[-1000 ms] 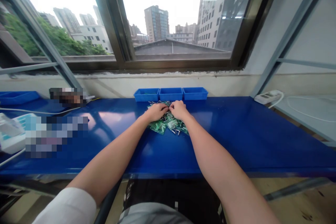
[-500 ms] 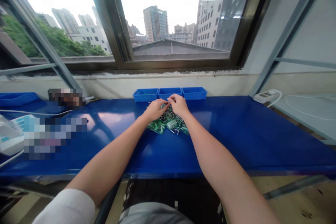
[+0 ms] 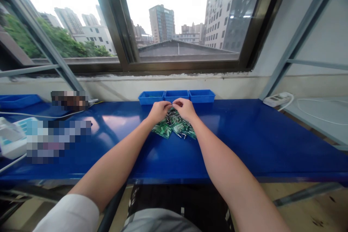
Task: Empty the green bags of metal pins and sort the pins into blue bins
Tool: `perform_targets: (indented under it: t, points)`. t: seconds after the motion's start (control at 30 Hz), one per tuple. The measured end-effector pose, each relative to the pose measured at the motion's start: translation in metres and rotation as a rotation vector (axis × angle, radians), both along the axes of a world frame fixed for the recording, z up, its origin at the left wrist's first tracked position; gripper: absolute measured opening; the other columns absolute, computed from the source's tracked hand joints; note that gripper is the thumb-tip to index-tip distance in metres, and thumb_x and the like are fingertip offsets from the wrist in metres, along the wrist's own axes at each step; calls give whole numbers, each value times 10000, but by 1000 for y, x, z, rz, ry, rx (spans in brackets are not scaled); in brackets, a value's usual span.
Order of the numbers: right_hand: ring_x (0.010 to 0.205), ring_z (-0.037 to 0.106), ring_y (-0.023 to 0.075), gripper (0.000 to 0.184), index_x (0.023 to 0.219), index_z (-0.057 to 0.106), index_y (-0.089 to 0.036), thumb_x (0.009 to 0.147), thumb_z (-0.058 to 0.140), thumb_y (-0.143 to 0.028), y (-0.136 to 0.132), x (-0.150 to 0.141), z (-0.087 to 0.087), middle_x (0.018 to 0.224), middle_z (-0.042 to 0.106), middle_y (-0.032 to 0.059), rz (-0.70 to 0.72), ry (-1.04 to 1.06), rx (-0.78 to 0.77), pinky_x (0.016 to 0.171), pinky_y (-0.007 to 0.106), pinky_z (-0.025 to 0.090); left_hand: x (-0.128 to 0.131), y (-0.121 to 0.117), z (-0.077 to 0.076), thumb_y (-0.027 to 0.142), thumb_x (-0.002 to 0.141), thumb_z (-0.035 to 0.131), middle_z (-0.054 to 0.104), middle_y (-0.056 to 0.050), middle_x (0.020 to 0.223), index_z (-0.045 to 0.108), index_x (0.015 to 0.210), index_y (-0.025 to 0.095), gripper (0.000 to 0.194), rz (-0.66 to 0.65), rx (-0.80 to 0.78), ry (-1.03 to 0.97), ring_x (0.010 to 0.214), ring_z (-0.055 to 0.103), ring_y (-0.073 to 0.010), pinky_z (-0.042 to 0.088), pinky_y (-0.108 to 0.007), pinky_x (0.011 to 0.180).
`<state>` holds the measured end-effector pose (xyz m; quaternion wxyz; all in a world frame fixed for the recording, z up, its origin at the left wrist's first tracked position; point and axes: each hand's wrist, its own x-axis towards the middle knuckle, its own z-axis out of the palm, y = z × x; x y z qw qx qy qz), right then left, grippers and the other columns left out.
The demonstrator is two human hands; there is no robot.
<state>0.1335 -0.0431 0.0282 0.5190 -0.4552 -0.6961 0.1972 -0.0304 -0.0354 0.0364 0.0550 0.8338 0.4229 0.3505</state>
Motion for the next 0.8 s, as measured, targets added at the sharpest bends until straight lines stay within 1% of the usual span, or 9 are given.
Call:
perform_targets:
  t: [0.13, 0.27, 0.37, 0.43, 0.5, 0.6, 0.63, 0.67, 0.8]
  points:
    - [700, 631, 181, 182, 711, 699, -177, 700, 643, -349, -1, 4, 1, 715, 704, 35, 20, 38, -26, 703, 302, 487, 0, 0, -1, 241, 872, 496, 729, -48, 959, 718, 972, 184, 250, -6, -6, -33, 862, 658, -191, 475, -262, 819]
    - [714, 639, 186, 202, 731, 711, -167, 657, 674, -351, 2, 8, -2, 728, 708, 40, 71, 164, -56, 712, 306, 493, 2, -1, -1, 259, 874, 510, 730, -41, 964, 715, 982, 188, 242, -30, -4, -40, 878, 659, -191, 474, -263, 830]
    - [717, 638, 184, 209, 741, 715, -166, 635, 686, -344, 3, 8, -2, 732, 710, 36, 102, 202, -66, 711, 303, 492, 3, -1, -2, 268, 878, 510, 731, -41, 945, 716, 961, 189, 236, -31, -10, -24, 867, 659, -193, 478, -269, 824]
    - [711, 637, 185, 218, 737, 718, -164, 637, 683, -354, 4, 8, -2, 722, 708, 33, 96, 210, -81, 707, 303, 490, 3, 0, -3, 292, 878, 519, 725, -47, 967, 701, 1001, 185, 245, -30, -17, -37, 876, 657, -193, 481, -275, 833]
    - [716, 638, 189, 231, 733, 721, -161, 640, 682, -369, 7, 10, -2, 720, 708, 35, 48, 216, -84, 711, 306, 488, 2, 3, -5, 326, 872, 535, 708, -64, 1027, 660, 1090, 169, 296, -14, -18, -73, 915, 649, -194, 482, -285, 859]
    - [752, 645, 199, 244, 761, 725, -159, 649, 676, -371, 18, 19, -5, 749, 713, 45, -126, 237, -59, 755, 322, 491, 0, 9, -9, 351, 865, 545, 673, -97, 1103, 603, 1168, 140, 373, 42, -1, -118, 979, 629, -205, 478, -314, 896]
    - [765, 648, 202, 256, 798, 726, -160, 655, 670, -363, 22, 24, -7, 767, 715, 47, -194, 255, -55, 772, 332, 494, -1, 11, -11, 347, 866, 541, 668, -102, 1107, 601, 1163, 136, 369, 61, 7, -119, 991, 624, -210, 477, -323, 903]
    - [788, 652, 208, 278, 843, 725, -160, 648, 674, -351, 27, 29, -8, 793, 717, 51, -230, 265, -70, 788, 342, 497, -3, 14, -12, 339, 867, 537, 666, -104, 1103, 603, 1153, 136, 357, 76, 14, -117, 997, 620, -213, 477, -331, 905]
    - [958, 640, 233, 447, 1042, 673, -152, 616, 700, -286, 43, 49, -12, 1009, 702, 87, -298, 332, -111, 881, 384, 488, -5, 18, -15, 298, 866, 521, 665, -96, 1092, 592, 1148, 143, 330, 94, -14, -103, 1001, 618, -209, 479, -325, 898]
